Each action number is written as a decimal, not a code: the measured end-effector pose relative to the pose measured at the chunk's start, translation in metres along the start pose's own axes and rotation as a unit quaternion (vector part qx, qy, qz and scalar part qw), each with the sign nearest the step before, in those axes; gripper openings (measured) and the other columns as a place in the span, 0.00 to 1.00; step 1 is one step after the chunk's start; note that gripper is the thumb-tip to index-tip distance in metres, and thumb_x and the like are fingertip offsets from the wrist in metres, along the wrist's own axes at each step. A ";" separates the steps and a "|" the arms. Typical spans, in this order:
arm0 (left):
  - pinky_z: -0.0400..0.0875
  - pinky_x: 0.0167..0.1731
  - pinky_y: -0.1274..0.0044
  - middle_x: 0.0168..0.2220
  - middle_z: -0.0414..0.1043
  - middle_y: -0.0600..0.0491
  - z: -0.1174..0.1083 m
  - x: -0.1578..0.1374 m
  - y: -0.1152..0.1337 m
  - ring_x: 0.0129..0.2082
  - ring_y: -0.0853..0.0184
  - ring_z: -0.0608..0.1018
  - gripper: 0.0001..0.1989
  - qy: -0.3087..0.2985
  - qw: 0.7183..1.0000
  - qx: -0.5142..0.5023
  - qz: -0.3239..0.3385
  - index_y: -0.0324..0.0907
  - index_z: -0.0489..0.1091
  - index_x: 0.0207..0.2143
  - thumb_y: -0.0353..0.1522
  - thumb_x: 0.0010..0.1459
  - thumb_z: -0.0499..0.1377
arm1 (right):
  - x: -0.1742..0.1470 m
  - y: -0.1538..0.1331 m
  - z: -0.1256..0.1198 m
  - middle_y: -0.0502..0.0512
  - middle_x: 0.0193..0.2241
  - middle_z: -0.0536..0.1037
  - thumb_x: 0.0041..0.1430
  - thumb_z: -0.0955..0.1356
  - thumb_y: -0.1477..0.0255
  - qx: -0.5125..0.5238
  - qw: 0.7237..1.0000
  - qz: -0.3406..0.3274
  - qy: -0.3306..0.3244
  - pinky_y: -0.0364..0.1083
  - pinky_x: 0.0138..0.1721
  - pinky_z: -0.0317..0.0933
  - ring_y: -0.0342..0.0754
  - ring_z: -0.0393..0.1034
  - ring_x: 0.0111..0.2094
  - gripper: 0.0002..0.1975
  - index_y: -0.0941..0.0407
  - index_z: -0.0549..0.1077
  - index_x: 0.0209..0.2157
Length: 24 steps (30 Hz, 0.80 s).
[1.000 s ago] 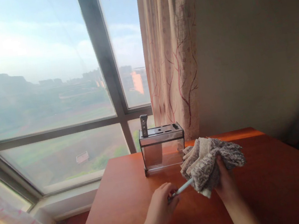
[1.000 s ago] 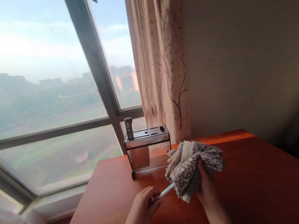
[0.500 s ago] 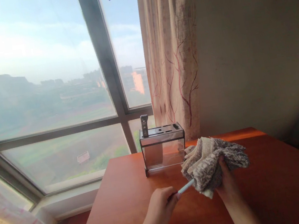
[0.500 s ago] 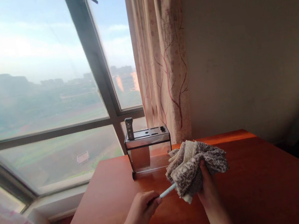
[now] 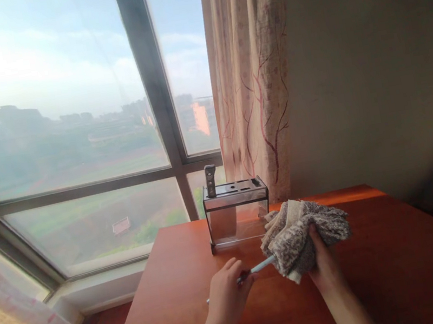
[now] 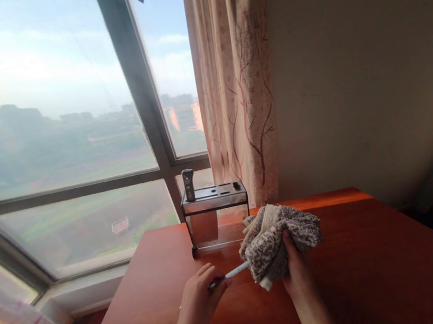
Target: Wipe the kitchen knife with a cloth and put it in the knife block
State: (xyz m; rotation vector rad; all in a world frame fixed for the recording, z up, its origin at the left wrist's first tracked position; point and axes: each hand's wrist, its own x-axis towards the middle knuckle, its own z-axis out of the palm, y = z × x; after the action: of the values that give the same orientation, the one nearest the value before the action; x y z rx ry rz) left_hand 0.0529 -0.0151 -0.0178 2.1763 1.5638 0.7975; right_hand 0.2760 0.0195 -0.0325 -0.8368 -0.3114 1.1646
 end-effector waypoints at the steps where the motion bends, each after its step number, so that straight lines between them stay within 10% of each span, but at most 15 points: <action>1: 0.60 0.28 0.80 0.30 0.72 0.53 -0.001 0.000 0.000 0.27 0.69 0.72 0.08 0.002 1.000 0.005 0.006 0.43 0.70 0.28 0.35 0.58 0.56 | 0.001 0.000 0.000 0.50 0.48 0.77 0.49 0.72 0.55 0.005 1.000 -0.002 -0.003 0.51 0.51 0.66 0.53 0.68 0.53 0.32 0.50 0.68 0.55; 11: 0.58 0.25 0.79 0.24 0.74 0.53 0.002 -0.002 0.000 0.25 0.68 0.73 0.17 -0.096 0.995 -0.030 -0.020 0.42 0.72 0.26 0.37 0.63 0.49 | -0.003 -0.001 0.002 0.51 0.44 0.80 0.48 0.73 0.56 -0.005 1.000 -0.006 -0.007 0.50 0.45 0.70 0.53 0.73 0.48 0.31 0.52 0.69 0.53; 24: 0.60 0.28 0.78 0.27 0.70 0.55 -0.006 0.002 -0.001 0.27 0.68 0.70 0.04 0.009 0.998 -0.060 -0.023 0.42 0.70 0.25 0.32 0.51 0.61 | -0.009 -0.001 0.008 0.52 0.44 0.80 0.49 0.72 0.57 -0.006 1.000 -0.022 -0.013 0.48 0.41 0.71 0.52 0.75 0.44 0.28 0.52 0.70 0.51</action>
State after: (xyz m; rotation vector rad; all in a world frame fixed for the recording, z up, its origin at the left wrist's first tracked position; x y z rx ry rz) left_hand 0.0485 -0.0130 -0.0134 2.0457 1.5290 0.8763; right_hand 0.2682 0.0149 -0.0242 -0.8225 -0.3557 1.1349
